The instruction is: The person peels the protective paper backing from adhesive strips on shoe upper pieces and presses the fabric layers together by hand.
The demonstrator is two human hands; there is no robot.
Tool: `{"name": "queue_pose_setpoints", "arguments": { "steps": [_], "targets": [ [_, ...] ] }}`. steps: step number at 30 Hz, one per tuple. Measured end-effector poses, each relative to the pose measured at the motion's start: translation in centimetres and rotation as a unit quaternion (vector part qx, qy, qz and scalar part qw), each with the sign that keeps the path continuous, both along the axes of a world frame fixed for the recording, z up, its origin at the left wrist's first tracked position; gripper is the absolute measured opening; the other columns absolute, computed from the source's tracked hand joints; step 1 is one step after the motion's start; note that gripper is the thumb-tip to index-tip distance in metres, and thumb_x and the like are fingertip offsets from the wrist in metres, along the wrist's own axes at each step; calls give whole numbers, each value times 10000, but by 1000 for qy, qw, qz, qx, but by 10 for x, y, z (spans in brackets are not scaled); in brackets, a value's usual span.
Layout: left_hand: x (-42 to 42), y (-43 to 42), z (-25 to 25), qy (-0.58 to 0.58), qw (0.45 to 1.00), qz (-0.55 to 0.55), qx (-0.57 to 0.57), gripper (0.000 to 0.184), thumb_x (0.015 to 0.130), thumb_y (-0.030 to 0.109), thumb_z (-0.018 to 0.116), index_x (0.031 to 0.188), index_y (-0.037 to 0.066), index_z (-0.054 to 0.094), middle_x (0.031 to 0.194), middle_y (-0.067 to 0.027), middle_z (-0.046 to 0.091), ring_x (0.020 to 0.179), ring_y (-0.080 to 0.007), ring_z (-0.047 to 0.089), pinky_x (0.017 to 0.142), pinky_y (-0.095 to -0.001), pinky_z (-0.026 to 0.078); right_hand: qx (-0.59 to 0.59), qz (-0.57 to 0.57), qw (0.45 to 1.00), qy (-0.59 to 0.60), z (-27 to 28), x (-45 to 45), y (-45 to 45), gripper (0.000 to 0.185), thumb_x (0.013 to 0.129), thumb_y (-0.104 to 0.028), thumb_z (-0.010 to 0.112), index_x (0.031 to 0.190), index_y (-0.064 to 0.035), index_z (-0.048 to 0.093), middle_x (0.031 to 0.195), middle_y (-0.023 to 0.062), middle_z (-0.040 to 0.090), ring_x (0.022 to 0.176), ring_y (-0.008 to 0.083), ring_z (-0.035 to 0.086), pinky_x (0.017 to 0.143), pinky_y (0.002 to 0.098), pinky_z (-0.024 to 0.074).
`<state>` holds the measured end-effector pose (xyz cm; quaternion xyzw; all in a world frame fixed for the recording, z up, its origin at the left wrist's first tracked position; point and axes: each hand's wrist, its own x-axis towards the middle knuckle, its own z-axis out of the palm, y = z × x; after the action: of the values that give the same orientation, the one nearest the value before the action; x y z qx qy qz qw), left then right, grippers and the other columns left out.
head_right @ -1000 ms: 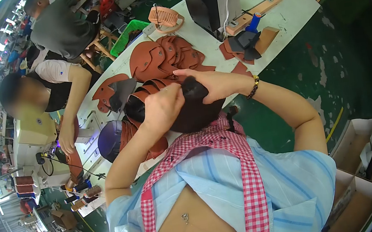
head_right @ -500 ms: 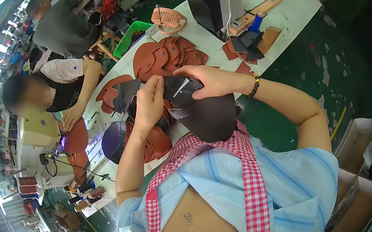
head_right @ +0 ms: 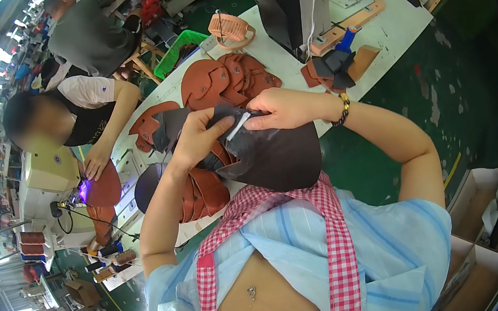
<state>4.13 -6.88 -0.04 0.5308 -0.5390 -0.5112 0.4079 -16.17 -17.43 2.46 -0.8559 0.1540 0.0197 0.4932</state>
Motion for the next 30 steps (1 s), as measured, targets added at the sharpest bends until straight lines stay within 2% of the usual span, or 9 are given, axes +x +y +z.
{"name": "queue_pose_setpoints", "arguments": {
  "steps": [4, 7, 9, 10, 13, 14, 16, 22, 30],
  "targets": [
    [-2, 5, 20, -24, 999, -33, 2, 192, 848, 116, 665, 981, -23, 661, 823, 6, 656, 734, -42, 554, 663, -226, 473, -30, -57, 991, -113, 0, 4, 2, 264, 913, -242, 563, 911, 21, 579, 689, 103, 536, 601, 154, 463, 587, 299, 408],
    [-1, 7, 44, -73, 995, -45, 55, 208, 816, 116, 708, 979, -7, 668, 832, -8, 658, 724, -48, 563, 655, -224, 476, -179, -7, 982, -67, 20, 10, -2, 285, 895, -269, 589, 916, 15, 574, 681, 107, 543, 541, 203, 434, 546, 307, 402],
    [1, 4, 54, -77, 988, -33, 126, 232, 791, 112, 735, 984, 1, 669, 857, -26, 664, 730, -59, 579, 654, -227, 481, -204, 24, 979, -10, 38, 17, -5, 291, 873, -300, 602, 888, -10, 590, 703, 118, 564, 630, 252, 523, 582, 335, 427],
    [3, 4, 52, -12, 990, -32, 136, 237, 788, 108, 737, 986, 1, 666, 863, -34, 666, 734, -70, 589, 659, -233, 487, -217, 39, 975, 18, 44, 19, -6, 293, 863, -316, 609, 873, -23, 598, 714, 123, 574, 675, 277, 567, 601, 350, 440],
    [11, 2, 37, 155, 977, 4, 146, 260, 772, 106, 750, 990, -4, 662, 876, -49, 673, 741, -100, 618, 670, -248, 507, -190, -76, 950, -234, 44, 26, 1, 228, 816, -249, 667, 878, -38, 607, 760, 90, 588, 708, 276, 590, 627, 341, 470],
    [9, 7, 30, 193, 970, 37, 140, 273, 764, 111, 759, 989, -9, 663, 877, -49, 675, 740, -107, 625, 672, -252, 513, -322, -119, 862, -374, 43, 35, 2, 183, 767, -161, 709, 882, -55, 614, 805, 69, 600, 720, 263, 601, 640, 338, 491],
    [3, 15, 20, 262, 949, 118, 129, 278, 772, 114, 753, 992, -22, 651, 908, -60, 674, 763, -117, 634, 688, -256, 526, -397, -126, 829, -372, 45, 27, 15, 183, 734, -93, 722, 879, -58, 617, 811, 65, 605, 731, 254, 606, 639, 334, 500],
    [-19, 32, 19, 396, 882, 238, 90, 223, 836, 122, 692, 1006, -2, 619, 906, -58, 662, 761, -128, 641, 682, -282, 539, -381, -134, 850, -338, 13, 25, 43, 144, 762, -59, 671, 891, -17, 622, 990, 125, 647, 797, 251, 653, 649, 322, 537],
    [-41, 41, 13, 335, 908, 250, -41, 157, 830, 91, 696, 950, 0, 655, 874, -36, 671, 735, -84, 604, 661, -235, 510, -455, 21, 859, -235, 40, 11, 33, 151, 767, -77, 633, 882, 20, 613, 1008, 135, 631, 765, 245, 658, 612, 315, 542]
  ]
}}
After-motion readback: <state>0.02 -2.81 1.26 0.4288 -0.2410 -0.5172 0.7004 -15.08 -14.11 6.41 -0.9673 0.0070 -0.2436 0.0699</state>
